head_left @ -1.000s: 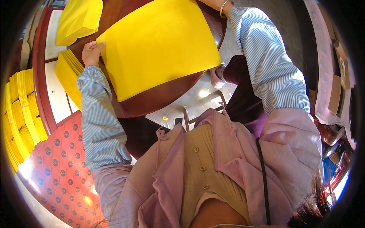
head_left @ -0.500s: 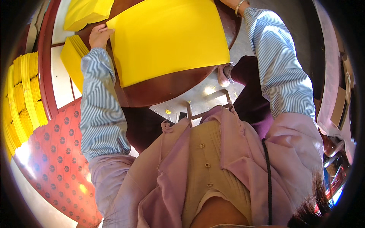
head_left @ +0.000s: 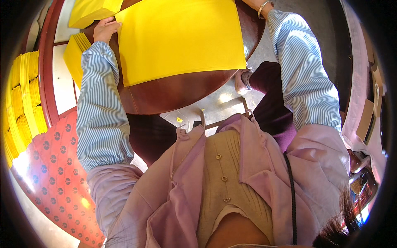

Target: The person folds yellow paper sheets by hand on a round table, repeatedly folding edges and creasing them. The person stacks the folded sheets and continues folding additional sheets.

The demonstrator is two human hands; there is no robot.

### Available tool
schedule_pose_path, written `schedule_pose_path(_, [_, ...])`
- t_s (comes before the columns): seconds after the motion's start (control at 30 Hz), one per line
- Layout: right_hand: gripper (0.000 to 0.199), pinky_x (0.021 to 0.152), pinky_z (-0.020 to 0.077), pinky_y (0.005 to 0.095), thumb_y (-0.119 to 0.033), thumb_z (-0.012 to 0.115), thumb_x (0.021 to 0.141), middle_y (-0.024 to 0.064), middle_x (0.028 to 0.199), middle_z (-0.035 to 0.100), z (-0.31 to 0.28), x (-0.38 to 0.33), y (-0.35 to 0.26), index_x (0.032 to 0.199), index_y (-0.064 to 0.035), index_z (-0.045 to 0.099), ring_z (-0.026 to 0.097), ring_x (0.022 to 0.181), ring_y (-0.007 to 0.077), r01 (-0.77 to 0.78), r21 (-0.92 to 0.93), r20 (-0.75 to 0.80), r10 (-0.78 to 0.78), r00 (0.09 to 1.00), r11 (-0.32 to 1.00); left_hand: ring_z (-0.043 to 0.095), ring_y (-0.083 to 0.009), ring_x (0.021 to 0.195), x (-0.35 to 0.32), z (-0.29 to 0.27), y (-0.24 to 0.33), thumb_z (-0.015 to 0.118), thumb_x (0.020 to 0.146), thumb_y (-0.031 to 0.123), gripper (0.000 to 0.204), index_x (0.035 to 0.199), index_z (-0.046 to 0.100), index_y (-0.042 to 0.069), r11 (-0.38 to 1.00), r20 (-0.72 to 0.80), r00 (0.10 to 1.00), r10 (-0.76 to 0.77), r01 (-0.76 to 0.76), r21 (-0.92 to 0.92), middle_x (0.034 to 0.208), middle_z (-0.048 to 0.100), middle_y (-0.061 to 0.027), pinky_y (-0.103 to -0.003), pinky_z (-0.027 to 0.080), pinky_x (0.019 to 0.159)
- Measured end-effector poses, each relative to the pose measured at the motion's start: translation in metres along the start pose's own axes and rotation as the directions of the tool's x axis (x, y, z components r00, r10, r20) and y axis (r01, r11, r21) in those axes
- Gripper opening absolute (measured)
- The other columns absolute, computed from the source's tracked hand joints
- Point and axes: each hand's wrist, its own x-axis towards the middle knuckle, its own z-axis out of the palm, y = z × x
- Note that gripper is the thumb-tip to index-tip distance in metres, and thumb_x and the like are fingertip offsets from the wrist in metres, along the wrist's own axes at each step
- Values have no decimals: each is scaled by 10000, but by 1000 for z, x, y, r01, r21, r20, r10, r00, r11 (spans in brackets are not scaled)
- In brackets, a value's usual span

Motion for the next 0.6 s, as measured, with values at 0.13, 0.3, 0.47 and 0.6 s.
schedule_pose_path(0.13, [212, 717, 591, 407, -125, 678, 906, 170, 879, 752, 2, 1, 0, 1105, -70, 725, 749, 766, 303, 46, -33, -23, -47, 999, 998, 698, -232, 1166, -2, -2, 5, 825, 861, 137, 677, 1452, 561, -62, 1000, 29, 1000, -4, 5, -28, 1300, 724, -157, -326, 568, 1005])
schedule_pose_path(0.3, [205, 716, 594, 409, -126, 669, 917, 170, 876, 752, 0, -1, -2, 1107, -76, 727, 751, 765, 308, 39, -15, -16, -39, 999, 999, 718, -224, 1100, -2, -1, 2, 839, 848, 116, 676, 1437, 565, -70, 999, 31, 999, 14, -13, -36, 1242, 740, -155, -319, 583, 963])
schedule_pose_path(0.47, [205, 711, 592, 397, -116, 667, 911, 164, 867, 750, 2, 0, -3, 1101, -81, 735, 745, 748, 300, 62, -33, -34, -63, 997, 998, 747, -217, 1017, 4, 2, -3, 852, 842, 102, 621, 1391, 612, -62, 994, 2, 999, 54, -54, -96, 1170, 767, -157, -312, 608, 902])
schedule_pose_path(0.6, [217, 715, 594, 392, -107, 685, 887, 162, 858, 747, 2, 1, -1, 1096, -76, 735, 742, 740, 295, 90, -72, -50, -94, 994, 993, 758, -214, 999, -2, 6, -1, 839, 857, 112, 563, 1358, 643, -54, 998, -70, 996, 57, -59, -32, 1162, 774, -151, -323, 625, 898])
